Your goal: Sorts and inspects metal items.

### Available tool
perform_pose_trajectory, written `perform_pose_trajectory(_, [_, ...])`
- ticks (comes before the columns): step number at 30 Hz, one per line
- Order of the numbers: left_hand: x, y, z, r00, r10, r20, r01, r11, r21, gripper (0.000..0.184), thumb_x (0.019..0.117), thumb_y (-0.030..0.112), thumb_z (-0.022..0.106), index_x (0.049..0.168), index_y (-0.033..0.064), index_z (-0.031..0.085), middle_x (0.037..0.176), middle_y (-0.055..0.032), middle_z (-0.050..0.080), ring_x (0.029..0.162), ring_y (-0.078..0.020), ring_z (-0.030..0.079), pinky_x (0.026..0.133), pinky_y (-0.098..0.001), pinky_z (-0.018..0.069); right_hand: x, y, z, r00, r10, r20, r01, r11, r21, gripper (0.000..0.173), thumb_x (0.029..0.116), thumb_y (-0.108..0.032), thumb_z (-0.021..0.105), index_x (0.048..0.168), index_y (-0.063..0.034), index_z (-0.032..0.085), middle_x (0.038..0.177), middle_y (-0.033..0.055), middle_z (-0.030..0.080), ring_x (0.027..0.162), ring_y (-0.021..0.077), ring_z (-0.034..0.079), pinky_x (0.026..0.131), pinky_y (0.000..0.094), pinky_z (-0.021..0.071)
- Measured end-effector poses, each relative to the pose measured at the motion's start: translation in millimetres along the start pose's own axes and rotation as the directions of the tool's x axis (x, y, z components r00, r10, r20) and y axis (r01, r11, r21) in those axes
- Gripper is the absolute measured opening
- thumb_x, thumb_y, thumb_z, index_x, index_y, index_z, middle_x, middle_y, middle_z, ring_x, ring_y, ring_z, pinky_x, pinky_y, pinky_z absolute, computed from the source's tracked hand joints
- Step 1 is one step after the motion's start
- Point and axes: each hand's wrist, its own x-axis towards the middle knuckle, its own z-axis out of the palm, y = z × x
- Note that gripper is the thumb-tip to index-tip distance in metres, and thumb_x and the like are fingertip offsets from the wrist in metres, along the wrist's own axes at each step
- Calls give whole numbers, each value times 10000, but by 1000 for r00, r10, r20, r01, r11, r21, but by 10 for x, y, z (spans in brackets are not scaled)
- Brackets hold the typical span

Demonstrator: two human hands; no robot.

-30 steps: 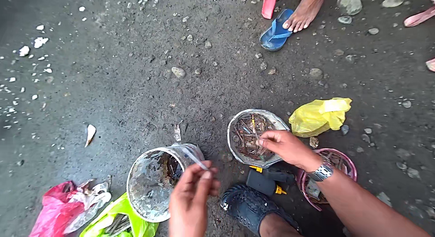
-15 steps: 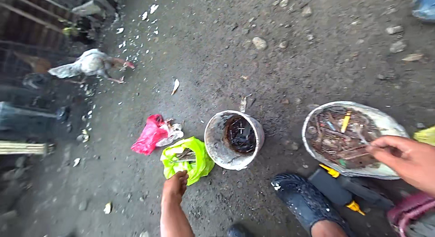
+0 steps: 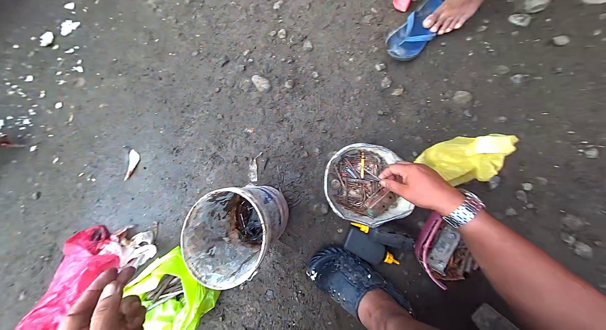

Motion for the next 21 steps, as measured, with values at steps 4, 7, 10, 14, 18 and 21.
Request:
perform_pose_trajectory(4, [-545,368,851,857,189,480,-222,975,11,243,1020,69,587,1257,64,638,1057,60,748,724,-24,666,589,-210,552,-45,88,65,982,-153,110,161,985,-65,360,873,-300,793,1229,-295,740,1167,-22,708,1051,184,681,909,509,585])
perform_pose_trajectory(7, [-979,187,1561,774,135,618,-268,955,126,236,960,123,688,1175,26,701,1011,-22,758,769,-94,718,639,-275,620,-140,105,174,963,-224,153,250,950,-188,379,823,-359,796,1200,-340,756,1229,-75,682,1151,187,614,946,478,545])
perform_pose_trajectory(10, [-1227,-134,2081,720,79,689,-372,882,288,206,954,203,688,1136,129,750,1007,47,758,716,-37,694,632,-242,610,-179,220,273,958,-287,5,282,935,-213,109,934,-329,711,997,-312,799,1045,-112,723,1030,142,649,879,413,567])
perform_pose_trajectory(14, [-1318,-331,2575,689,35,724,-482,768,421,177,947,181,688,1100,144,770,975,19,760,776,-99,715,732,-345,621,-271,265,96,945,-188,-267,167,981,-98,152,984,-269,642,994,-213,783,1019,-23,721,1008,196,676,867,469,583])
perform_pose_trajectory(18, [-1379,-272,2984,623,-200,756,-525,610,593,219,972,314,681,1137,192,758,1067,-18,757,967,-208,733,842,-481,599,-388,260,-98,925,18,-379,-21,1000,-4,138,992,-255,645,1013,-171,752,1016,16,693,913,193,691,789,495,601])
perform_pose_trajectory(21, [-1437,-334,3280,563,-389,729,-573,453,684,273,969,389,655,1156,209,739,1147,-41,736,1080,-266,701,867,-524,575,-502,250,-166,919,167,-356,-149,986,79,125,994,-246,662,1038,-167,748,1027,21,696,854,195,684,755,507,589])
